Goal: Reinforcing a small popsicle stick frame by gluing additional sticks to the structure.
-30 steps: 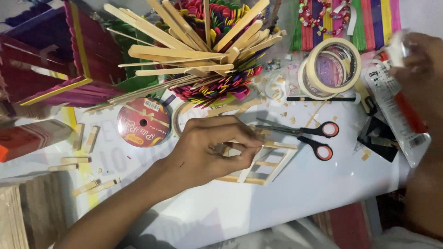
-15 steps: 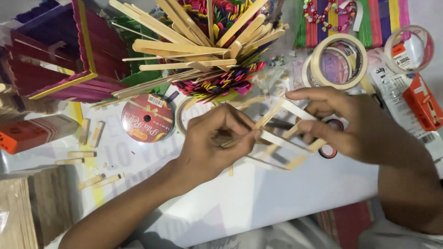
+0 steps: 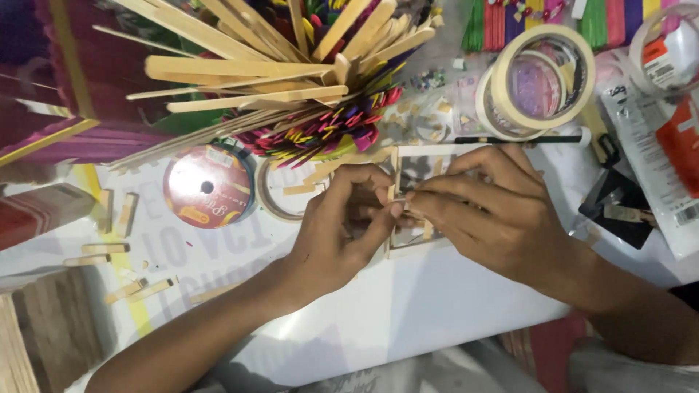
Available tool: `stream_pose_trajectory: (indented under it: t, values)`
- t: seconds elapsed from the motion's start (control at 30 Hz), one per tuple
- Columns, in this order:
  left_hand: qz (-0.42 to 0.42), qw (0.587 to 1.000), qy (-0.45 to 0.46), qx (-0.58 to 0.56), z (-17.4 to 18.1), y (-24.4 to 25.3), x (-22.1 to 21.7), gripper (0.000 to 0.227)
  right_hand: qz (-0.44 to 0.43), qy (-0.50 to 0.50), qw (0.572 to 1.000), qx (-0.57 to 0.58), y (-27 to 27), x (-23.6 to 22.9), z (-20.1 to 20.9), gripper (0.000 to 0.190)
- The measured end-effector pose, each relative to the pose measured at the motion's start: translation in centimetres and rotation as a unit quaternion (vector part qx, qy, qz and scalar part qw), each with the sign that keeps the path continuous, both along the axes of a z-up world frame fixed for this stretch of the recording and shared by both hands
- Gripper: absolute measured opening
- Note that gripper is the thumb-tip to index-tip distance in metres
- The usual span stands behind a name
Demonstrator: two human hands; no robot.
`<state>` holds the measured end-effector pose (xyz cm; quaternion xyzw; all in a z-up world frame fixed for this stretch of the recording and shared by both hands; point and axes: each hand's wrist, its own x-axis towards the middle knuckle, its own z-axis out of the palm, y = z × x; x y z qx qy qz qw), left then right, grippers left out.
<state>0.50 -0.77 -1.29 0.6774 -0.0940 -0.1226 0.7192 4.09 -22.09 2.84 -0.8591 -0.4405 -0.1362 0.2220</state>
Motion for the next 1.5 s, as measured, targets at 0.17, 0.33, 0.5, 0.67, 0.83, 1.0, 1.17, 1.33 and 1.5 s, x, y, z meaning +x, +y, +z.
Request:
stream_pose_trajectory:
  t: [0.17, 0.33, 0.5, 0.67, 0.83, 1.0, 1.17, 1.33, 1.5]
  values:
    - [-0.030, 0.990, -0.085, 0.104, -0.6, 0.7, 1.0, 0.015, -0.001, 0.021, 0.999, 0.028, 0.2, 0.1, -1.8, 0.009]
    - [-0.026, 0.989, -0.086, 0.120, -0.9, 0.9, 1.1, 0.016, 0.001, 0.057, 0.998, 0.041, 0.4, 0.2, -2.1, 0.004]
    - [-0.023, 0.984, -0.113, 0.138, -0.4, 0.9, 1.6, 0.012, 0.001, 0.059, 0.998, 0.031, 0.1, 0.7, -2.4, 0.010]
    - [-0.059, 0.977, -0.128, 0.160, -0.5, 1.0, 1.9, 0.015, 0.024, 0.081, 0.995, 0.045, 0.0, 0.9, -2.7, 0.004]
    - [-0.062, 0.980, -0.117, 0.149, -0.8, 0.7, 1.7, 0.010, 0.018, 0.087, 0.995, 0.043, 0.1, 0.6, -3.3, 0.008]
    - [-0.021, 0.978, -0.143, 0.150, -1.6, 0.8, 1.6, 0.008, 0.022, 0.089, 0.994, 0.056, 0.2, 0.7, -3.3, 0.009]
    - [-0.031, 0.976, -0.130, 0.173, -1.8, 0.8, 1.3, 0.010, 0.028, 0.121, 0.990, 0.068, 0.1, 0.8, -3.5, 0.013]
    - [-0.128, 0.880, -0.230, 0.395, 0.6, 1.0, 0.6, 0.008, 0.041, 0.131, 0.989, 0.063, 0.0, 0.7, -3.5, 0.008]
    - [-0.103, 0.681, -0.357, 0.631, 2.3, 0.7, -0.3, 0.040, 0.030, 0.104, 0.994, 0.022, 0.1, 0.1, -3.2, 0.010]
